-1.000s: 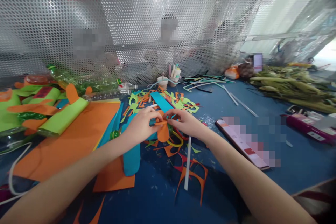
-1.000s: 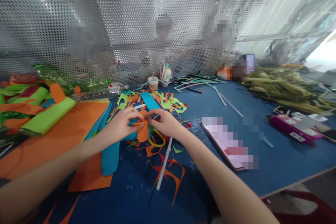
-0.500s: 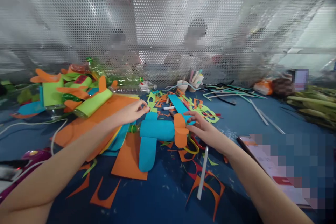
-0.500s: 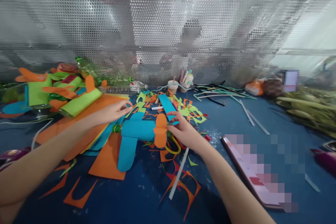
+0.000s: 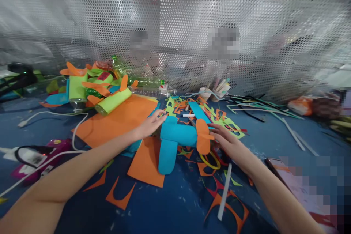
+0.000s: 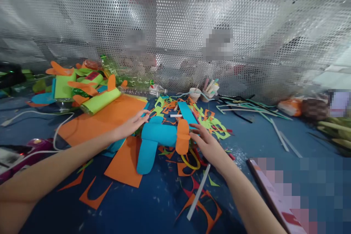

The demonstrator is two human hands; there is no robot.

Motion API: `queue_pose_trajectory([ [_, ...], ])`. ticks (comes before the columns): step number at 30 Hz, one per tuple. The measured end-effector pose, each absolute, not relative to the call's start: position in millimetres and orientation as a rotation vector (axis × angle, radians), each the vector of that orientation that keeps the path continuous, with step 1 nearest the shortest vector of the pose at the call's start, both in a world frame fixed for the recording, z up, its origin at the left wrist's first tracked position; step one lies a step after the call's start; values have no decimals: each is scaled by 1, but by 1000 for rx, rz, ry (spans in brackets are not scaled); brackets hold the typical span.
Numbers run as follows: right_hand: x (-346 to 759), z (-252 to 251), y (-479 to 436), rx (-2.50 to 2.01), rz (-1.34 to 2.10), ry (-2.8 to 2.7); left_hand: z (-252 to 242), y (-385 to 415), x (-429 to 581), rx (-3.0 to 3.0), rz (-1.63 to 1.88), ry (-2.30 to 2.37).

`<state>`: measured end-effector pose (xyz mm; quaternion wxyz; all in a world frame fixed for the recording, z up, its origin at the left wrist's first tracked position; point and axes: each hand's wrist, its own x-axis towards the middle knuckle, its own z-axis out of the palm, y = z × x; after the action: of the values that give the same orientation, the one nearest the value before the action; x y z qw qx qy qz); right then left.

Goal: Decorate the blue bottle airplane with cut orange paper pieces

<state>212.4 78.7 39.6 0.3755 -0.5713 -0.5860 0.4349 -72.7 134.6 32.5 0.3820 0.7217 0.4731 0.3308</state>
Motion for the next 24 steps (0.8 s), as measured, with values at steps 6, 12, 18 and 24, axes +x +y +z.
queue_pose_trajectory([
  [6,204,34,81,-1295,1018,-1414,26,140,-71,1641,1073,1144],
  [12,197,21,86,-1141,1071,-1375,12,142,-66,1405,1215,967],
  [18,197,18,87,-1216,998,-1286,14,134,-65,1289,1058,718],
  [24,200,17,85,-1215,1034,-1223,16,132,-65,1245,977,655],
])
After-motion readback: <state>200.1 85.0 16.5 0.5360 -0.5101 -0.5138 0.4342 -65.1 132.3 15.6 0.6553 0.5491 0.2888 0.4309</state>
